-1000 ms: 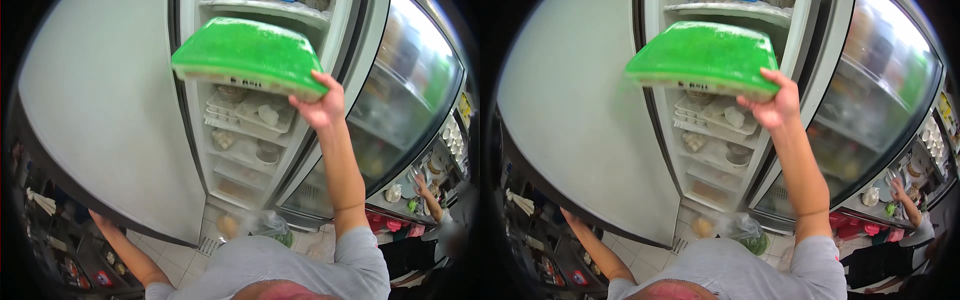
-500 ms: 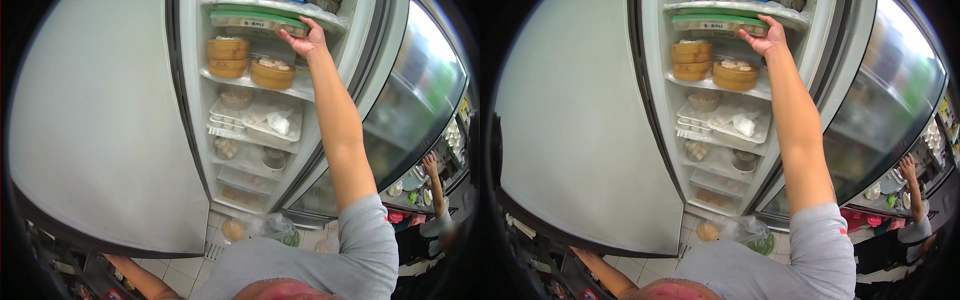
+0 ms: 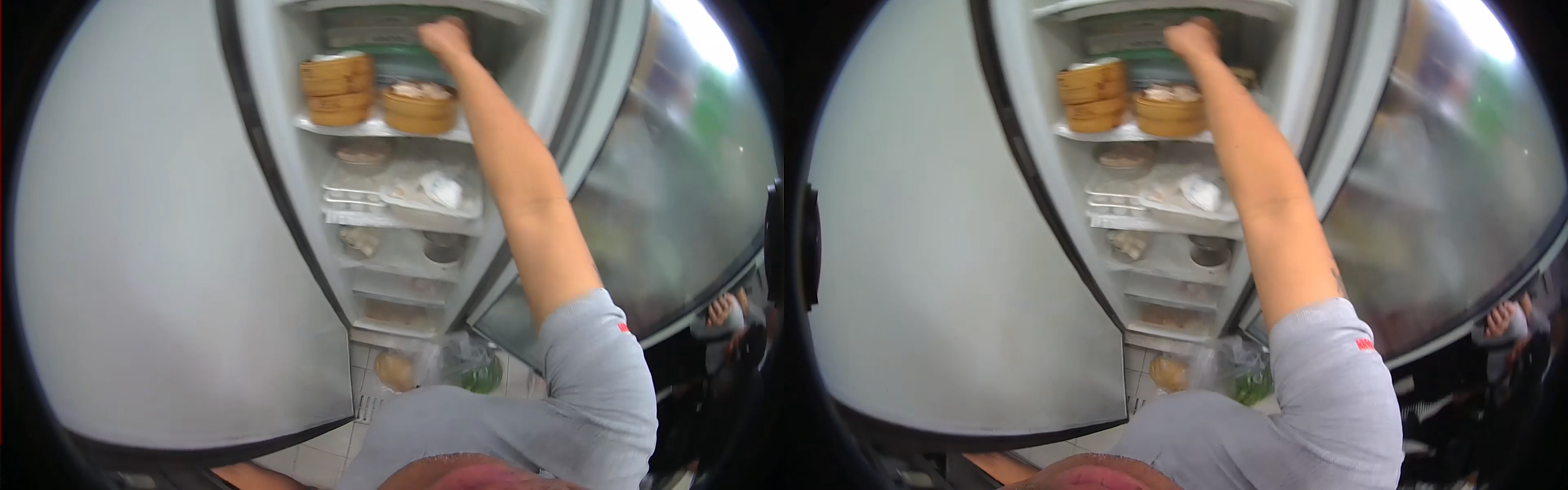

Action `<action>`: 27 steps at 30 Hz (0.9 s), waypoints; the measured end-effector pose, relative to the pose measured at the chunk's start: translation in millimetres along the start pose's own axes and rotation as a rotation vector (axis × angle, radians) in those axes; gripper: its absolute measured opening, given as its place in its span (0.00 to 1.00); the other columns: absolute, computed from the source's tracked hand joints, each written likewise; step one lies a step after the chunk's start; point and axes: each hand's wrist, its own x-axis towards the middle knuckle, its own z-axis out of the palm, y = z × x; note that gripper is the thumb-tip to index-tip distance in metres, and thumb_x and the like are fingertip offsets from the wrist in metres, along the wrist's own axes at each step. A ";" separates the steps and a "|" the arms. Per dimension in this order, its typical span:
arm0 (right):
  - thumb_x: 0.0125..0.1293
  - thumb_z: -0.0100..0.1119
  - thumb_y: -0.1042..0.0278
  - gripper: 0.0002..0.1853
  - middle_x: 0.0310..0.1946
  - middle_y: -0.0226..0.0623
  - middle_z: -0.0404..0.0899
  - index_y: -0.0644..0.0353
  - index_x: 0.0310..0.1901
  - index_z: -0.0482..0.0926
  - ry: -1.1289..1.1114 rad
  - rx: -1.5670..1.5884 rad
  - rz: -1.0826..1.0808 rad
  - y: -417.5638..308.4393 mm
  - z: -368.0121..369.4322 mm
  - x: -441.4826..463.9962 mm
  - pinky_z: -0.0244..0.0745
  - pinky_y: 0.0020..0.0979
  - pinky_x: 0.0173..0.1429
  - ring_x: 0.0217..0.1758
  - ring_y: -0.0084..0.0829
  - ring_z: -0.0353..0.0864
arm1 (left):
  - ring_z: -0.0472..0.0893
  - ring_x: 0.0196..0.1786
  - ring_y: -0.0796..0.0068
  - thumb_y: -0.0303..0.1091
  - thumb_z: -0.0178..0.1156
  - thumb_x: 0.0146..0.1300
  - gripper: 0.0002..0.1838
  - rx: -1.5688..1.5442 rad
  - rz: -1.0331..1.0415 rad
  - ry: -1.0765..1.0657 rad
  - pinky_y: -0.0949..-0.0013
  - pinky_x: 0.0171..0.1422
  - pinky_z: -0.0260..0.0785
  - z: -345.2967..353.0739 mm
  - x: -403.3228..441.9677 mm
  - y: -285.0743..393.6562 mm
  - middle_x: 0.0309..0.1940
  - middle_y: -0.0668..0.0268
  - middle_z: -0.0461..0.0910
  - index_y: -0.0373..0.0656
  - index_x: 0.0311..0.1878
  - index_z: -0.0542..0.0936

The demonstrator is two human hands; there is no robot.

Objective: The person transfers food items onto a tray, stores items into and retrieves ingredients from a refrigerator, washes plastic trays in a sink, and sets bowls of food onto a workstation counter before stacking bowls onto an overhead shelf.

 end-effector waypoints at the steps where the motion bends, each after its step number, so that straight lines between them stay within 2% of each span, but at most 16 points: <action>1: 0.51 0.65 0.57 0.20 0.41 0.54 0.86 0.66 0.40 0.86 0.045 0.070 -0.064 2.8 -3.6 -15.2 0.79 0.41 0.55 0.49 0.48 0.86 | 0.75 0.64 0.57 0.45 0.47 0.76 0.27 0.018 -0.006 -0.022 0.54 0.66 0.71 8.0 1.1 -2.8 0.66 0.54 0.71 0.34 0.69 0.67; 2: 0.48 0.69 0.53 0.24 0.38 0.52 0.86 0.67 0.41 0.86 0.058 0.118 -0.172 1.4 -16.6 -42.9 0.80 0.41 0.54 0.46 0.48 0.86 | 0.75 0.64 0.57 0.45 0.47 0.76 0.27 0.030 -0.013 -0.049 0.54 0.66 0.71 16.3 0.0 -6.5 0.66 0.54 0.71 0.34 0.70 0.67; 3: 0.47 0.70 0.50 0.28 0.37 0.50 0.86 0.67 0.43 0.85 0.301 0.197 -0.382 19.2 -5.9 -59.2 0.80 0.42 0.49 0.41 0.49 0.86 | 0.75 0.64 0.57 0.45 0.47 0.76 0.28 0.044 -0.022 -0.079 0.54 0.66 0.71 25.5 -2.9 -10.6 0.66 0.54 0.71 0.34 0.70 0.67; 4: 0.49 0.71 0.54 0.25 0.36 0.45 0.86 0.66 0.43 0.85 0.264 0.279 -0.442 29.4 -19.7 -91.0 0.80 0.39 0.44 0.35 0.42 0.86 | 0.75 0.64 0.57 0.45 0.47 0.76 0.28 0.054 -0.034 -0.109 0.54 0.66 0.71 34.5 -7.9 -14.2 0.66 0.54 0.71 0.34 0.70 0.67; 8: 0.57 0.72 0.64 0.22 0.29 0.29 0.80 0.65 0.51 0.81 0.042 0.483 -0.352 66.3 -124.6 -275.4 0.74 0.23 0.37 0.31 0.15 0.77 | 0.74 0.64 0.57 0.45 0.47 0.76 0.28 0.054 -0.083 -0.220 0.54 0.67 0.70 54.0 -43.5 -18.1 0.66 0.54 0.71 0.34 0.70 0.66; 10: 0.60 0.71 0.68 0.20 0.32 0.26 0.80 0.64 0.53 0.80 -0.078 0.522 -0.177 106.8 -166.0 -343.4 0.71 0.19 0.34 0.29 0.12 0.75 | 0.74 0.65 0.57 0.45 0.47 0.76 0.28 0.037 -0.134 -0.280 0.54 0.67 0.70 60.9 -60.2 -17.5 0.66 0.54 0.71 0.34 0.70 0.66; 14: 0.62 0.69 0.73 0.18 0.34 0.24 0.80 0.63 0.53 0.80 0.139 0.292 0.140 201.1 -315.6 -489.5 0.72 0.16 0.37 0.32 0.12 0.76 | 0.74 0.65 0.57 0.45 0.46 0.76 0.28 -0.019 -0.431 -0.499 0.54 0.67 0.70 34.8 -82.6 -26.1 0.66 0.54 0.71 0.35 0.70 0.66; 16: 0.62 0.69 0.74 0.14 0.34 0.25 0.80 0.65 0.49 0.81 0.474 0.313 0.179 238.0 -379.3 -534.1 0.72 0.16 0.39 0.33 0.12 0.76 | 0.70 0.68 0.60 0.43 0.48 0.76 0.28 -0.112 -0.194 -0.453 0.54 0.72 0.63 145.3 -195.5 4.3 0.68 0.54 0.69 0.33 0.71 0.64; 17: 0.61 0.70 0.72 0.14 0.32 0.27 0.80 0.65 0.48 0.80 0.626 0.276 0.188 258.7 -413.1 -554.9 0.72 0.17 0.37 0.30 0.13 0.76 | 0.69 0.69 0.63 0.41 0.51 0.76 0.30 -0.175 -0.017 -0.868 0.54 0.75 0.58 137.7 -169.2 -34.7 0.68 0.54 0.68 0.31 0.72 0.61; 19: 0.59 0.73 0.70 0.18 0.34 0.32 0.80 0.67 0.47 0.78 0.845 0.211 0.222 302.5 -464.6 -585.8 0.73 0.20 0.37 0.32 0.15 0.76 | 0.68 0.67 0.67 0.38 0.53 0.76 0.28 0.069 -0.116 -0.596 0.63 0.74 0.56 197.8 -236.5 -23.0 0.68 0.56 0.68 0.29 0.71 0.62; 20: 0.55 0.76 0.66 0.28 0.44 0.38 0.81 0.69 0.54 0.75 0.799 0.043 0.294 314.6 -488.4 -594.6 0.77 0.26 0.47 0.43 0.22 0.79 | 0.70 0.63 0.71 0.30 0.52 0.76 0.25 -0.056 -0.006 -0.982 0.68 0.71 0.58 219.3 -250.8 -22.8 0.65 0.53 0.69 0.29 0.70 0.62; 22: 0.51 0.79 0.62 0.38 0.54 0.45 0.78 0.69 0.60 0.71 0.711 -0.076 0.269 345.6 -518.7 -598.8 0.76 0.33 0.58 0.56 0.30 0.78 | 0.72 0.56 0.77 0.32 0.53 0.76 0.19 0.020 -0.028 -1.160 0.71 0.65 0.62 260.8 -250.7 -56.6 0.58 0.60 0.74 0.31 0.64 0.68; 24: 0.50 0.80 0.58 0.44 0.59 0.48 0.76 0.69 0.65 0.68 0.463 0.152 0.282 368.4 -529.9 -591.0 0.71 0.37 0.66 0.64 0.34 0.74 | 0.69 0.50 0.81 0.35 0.57 0.74 0.21 0.159 0.010 -1.225 0.77 0.57 0.61 302.0 -237.8 -108.6 0.51 0.67 0.71 0.35 0.64 0.69; 25: 0.50 0.79 0.58 0.43 0.58 0.48 0.77 0.69 0.64 0.68 0.439 0.297 0.274 380.1 -525.4 -585.5 0.73 0.36 0.64 0.62 0.33 0.75 | 0.69 0.50 0.82 0.37 0.59 0.73 0.23 0.202 0.155 -1.229 0.77 0.56 0.61 328.2 -248.5 -121.7 0.53 0.67 0.71 0.35 0.65 0.68; 26: 0.50 0.79 0.58 0.43 0.57 0.48 0.77 0.69 0.64 0.68 0.410 0.445 0.264 392.6 -523.6 -582.6 0.74 0.35 0.62 0.61 0.33 0.77 | 0.68 0.51 0.82 0.39 0.60 0.73 0.26 0.160 0.019 -1.232 0.75 0.55 0.62 354.7 -258.5 -129.2 0.56 0.67 0.69 0.35 0.67 0.67; 27: 0.50 0.79 0.58 0.43 0.56 0.47 0.78 0.69 0.64 0.68 0.413 0.408 0.293 402.2 -526.6 -581.5 0.77 0.35 0.59 0.57 0.33 0.79 | 0.68 0.46 0.83 0.40 0.61 0.72 0.25 0.197 -0.013 -1.251 0.76 0.49 0.63 378.9 -275.3 -126.2 0.50 0.69 0.71 0.35 0.65 0.68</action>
